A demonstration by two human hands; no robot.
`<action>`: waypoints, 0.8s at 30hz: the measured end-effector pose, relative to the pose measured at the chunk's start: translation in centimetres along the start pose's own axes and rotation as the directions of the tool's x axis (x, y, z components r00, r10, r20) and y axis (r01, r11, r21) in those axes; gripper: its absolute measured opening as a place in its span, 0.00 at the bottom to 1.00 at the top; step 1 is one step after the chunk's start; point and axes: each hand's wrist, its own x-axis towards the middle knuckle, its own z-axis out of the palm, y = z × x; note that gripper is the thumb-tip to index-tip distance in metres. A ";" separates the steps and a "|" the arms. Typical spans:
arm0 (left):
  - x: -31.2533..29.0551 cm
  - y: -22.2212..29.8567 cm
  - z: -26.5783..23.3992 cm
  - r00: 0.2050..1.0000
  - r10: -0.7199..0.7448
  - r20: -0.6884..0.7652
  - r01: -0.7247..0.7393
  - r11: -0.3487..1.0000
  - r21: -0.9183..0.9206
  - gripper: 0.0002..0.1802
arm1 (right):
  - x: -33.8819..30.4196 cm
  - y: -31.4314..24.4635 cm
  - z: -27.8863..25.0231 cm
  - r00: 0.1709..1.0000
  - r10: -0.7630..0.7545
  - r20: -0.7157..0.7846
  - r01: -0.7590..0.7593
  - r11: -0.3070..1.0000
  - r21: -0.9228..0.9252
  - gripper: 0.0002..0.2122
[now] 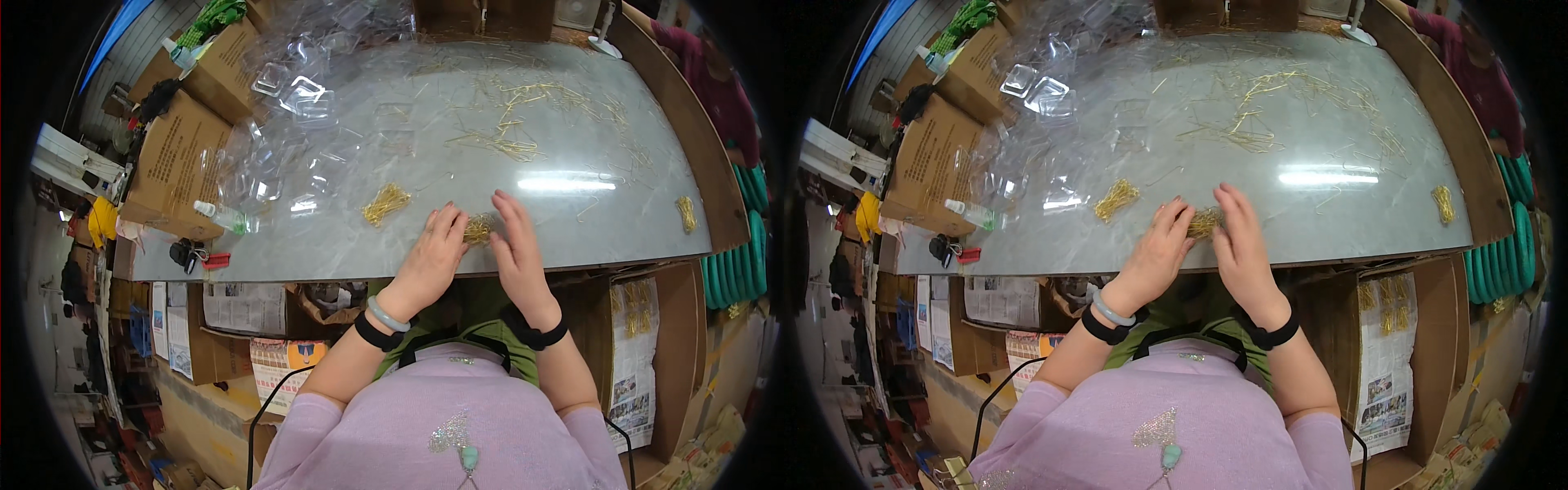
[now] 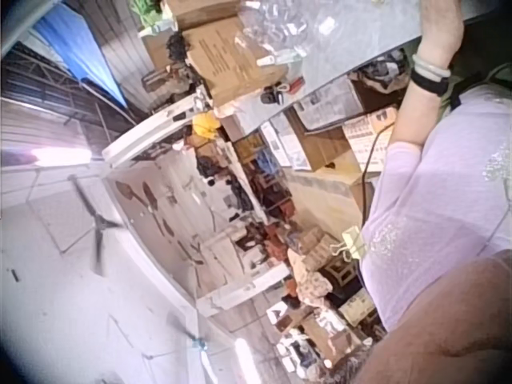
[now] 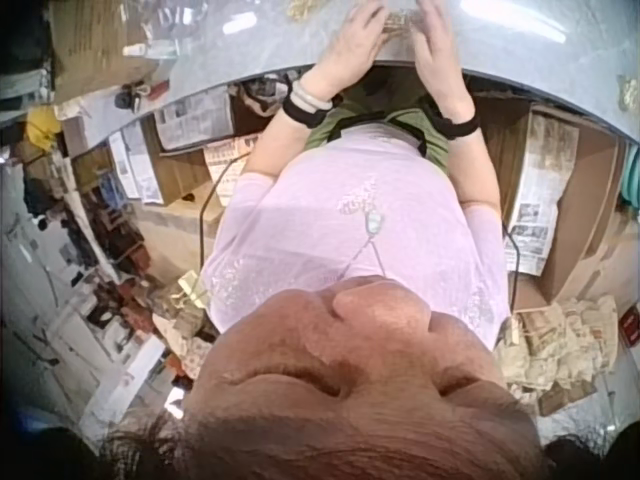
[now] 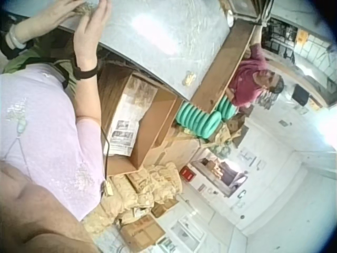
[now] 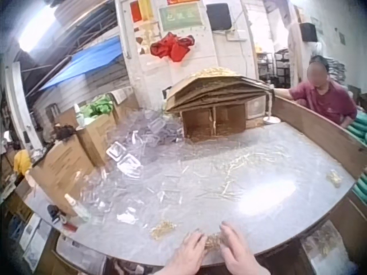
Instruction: Sorting and packaging small gold-colored metal pins into plastic bags.
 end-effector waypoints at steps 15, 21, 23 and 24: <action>-0.1 0.1 -0.6 1.000 -0.016 -0.001 0.016 0.977 -0.214 0.40 | -0.3 -1.0 1.5 0.966 -0.124 0.225 0.236 0.772 -0.590 0.22; -2.6 0.5 -2.1 0.982 -0.178 -0.055 0.167 0.973 -0.158 0.38 | 0.1 -1.7 1.0 0.963 -0.144 0.229 0.249 0.802 -0.543 0.20; -3.1 0.8 -1.8 0.976 -0.192 -0.107 0.178 0.976 -0.126 0.33 | 0.2 -1.8 0.6 0.947 -0.136 0.292 0.282 0.788 -0.547 0.18; -3.1 0.9 -1.6 0.967 -0.198 -0.160 0.184 0.978 -0.095 0.29 | 0.3 -1.8 0.4 0.946 -0.136 0.293 0.282 0.789 -0.546 0.18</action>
